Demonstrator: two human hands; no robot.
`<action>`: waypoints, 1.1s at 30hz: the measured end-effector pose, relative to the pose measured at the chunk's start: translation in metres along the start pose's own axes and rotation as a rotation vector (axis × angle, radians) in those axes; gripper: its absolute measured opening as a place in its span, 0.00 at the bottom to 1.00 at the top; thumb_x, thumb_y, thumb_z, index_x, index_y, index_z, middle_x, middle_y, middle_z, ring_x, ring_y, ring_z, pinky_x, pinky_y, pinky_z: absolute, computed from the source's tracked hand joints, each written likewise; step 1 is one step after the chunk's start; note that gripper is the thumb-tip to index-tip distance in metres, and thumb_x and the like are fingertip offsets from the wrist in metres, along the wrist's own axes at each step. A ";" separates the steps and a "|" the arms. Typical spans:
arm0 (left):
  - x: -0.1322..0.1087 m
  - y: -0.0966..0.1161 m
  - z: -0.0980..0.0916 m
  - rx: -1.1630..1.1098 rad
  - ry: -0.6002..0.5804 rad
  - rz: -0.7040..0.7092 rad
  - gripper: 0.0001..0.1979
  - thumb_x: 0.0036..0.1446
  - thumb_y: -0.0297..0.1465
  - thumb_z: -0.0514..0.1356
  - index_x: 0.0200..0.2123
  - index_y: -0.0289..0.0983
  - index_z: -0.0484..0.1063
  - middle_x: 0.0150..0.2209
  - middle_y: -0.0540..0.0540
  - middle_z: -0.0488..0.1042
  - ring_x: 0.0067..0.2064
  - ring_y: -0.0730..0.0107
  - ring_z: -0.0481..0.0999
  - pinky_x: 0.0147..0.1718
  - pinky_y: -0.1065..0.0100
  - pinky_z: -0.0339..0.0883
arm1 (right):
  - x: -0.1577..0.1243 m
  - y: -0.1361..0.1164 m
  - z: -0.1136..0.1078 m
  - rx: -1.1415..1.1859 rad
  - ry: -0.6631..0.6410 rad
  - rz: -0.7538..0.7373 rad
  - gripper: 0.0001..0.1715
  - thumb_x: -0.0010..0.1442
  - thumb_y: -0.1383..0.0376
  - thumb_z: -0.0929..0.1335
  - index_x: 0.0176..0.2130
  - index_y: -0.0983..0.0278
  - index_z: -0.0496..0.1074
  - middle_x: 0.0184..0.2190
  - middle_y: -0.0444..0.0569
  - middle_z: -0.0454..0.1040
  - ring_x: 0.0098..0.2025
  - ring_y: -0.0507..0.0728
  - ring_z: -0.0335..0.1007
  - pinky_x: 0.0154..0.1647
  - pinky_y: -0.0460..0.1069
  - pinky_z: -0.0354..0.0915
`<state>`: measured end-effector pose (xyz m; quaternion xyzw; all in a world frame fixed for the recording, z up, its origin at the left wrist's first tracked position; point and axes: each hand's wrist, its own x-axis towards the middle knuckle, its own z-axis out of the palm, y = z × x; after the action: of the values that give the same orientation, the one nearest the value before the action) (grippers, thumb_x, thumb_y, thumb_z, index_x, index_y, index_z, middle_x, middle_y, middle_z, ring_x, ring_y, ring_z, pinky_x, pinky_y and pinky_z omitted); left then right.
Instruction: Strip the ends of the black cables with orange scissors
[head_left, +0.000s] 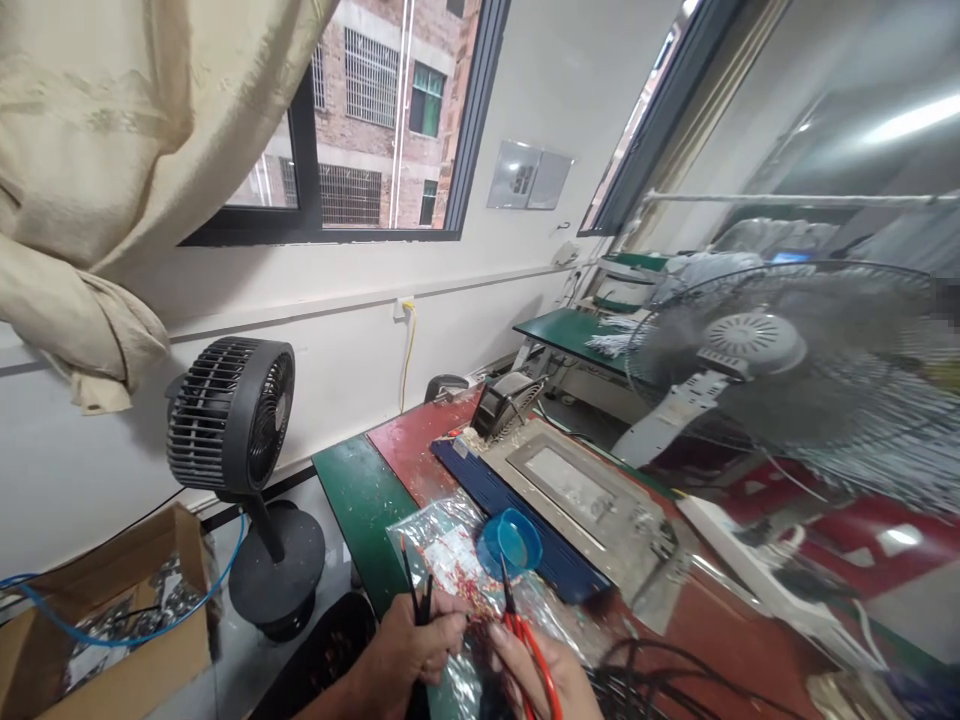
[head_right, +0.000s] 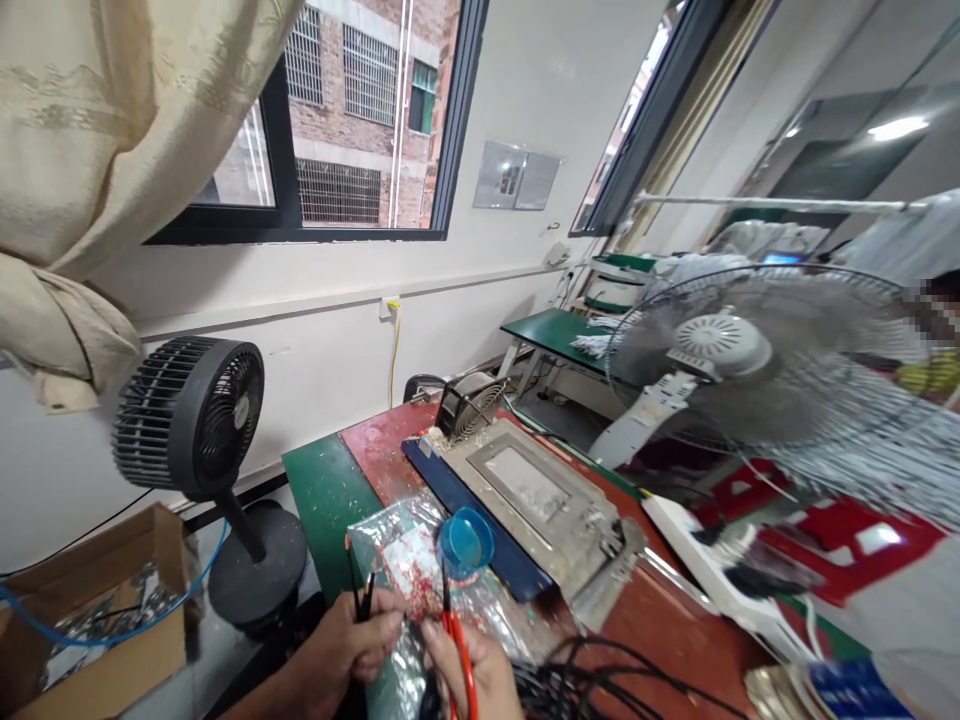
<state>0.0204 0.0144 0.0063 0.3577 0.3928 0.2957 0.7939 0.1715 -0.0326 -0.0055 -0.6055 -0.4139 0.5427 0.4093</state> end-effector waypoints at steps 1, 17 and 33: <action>-0.001 -0.001 0.000 -0.011 -0.027 0.015 0.23 0.37 0.45 0.66 0.31 0.33 0.71 0.17 0.56 0.60 0.16 0.85 0.48 0.18 0.72 0.37 | 0.000 0.000 0.002 0.069 0.004 0.015 0.30 0.46 0.39 0.64 0.20 0.63 0.61 0.10 0.36 0.52 0.14 0.46 0.46 0.16 0.44 0.43; -0.003 -0.014 0.000 0.063 -0.021 0.107 0.22 0.36 0.47 0.66 0.23 0.33 0.69 0.13 0.55 0.60 0.15 0.84 0.51 0.16 0.72 0.41 | 0.001 0.007 0.011 0.220 -0.092 -0.016 0.28 0.46 0.45 0.68 0.20 0.65 0.62 0.11 0.37 0.58 0.14 0.44 0.50 0.16 0.42 0.45; 0.001 -0.018 -0.001 -0.105 -0.214 -0.037 0.21 0.42 0.47 0.61 0.16 0.35 0.62 0.09 0.58 0.51 0.12 0.84 0.45 0.15 0.71 0.34 | -0.001 0.006 0.018 0.417 -0.129 0.023 0.28 0.50 0.45 0.66 0.18 0.66 0.63 0.11 0.38 0.59 0.10 0.43 0.48 0.10 0.41 0.43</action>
<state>0.0237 0.0052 -0.0092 0.3379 0.2964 0.2615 0.8542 0.1539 -0.0344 -0.0122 -0.4764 -0.3112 0.6588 0.4922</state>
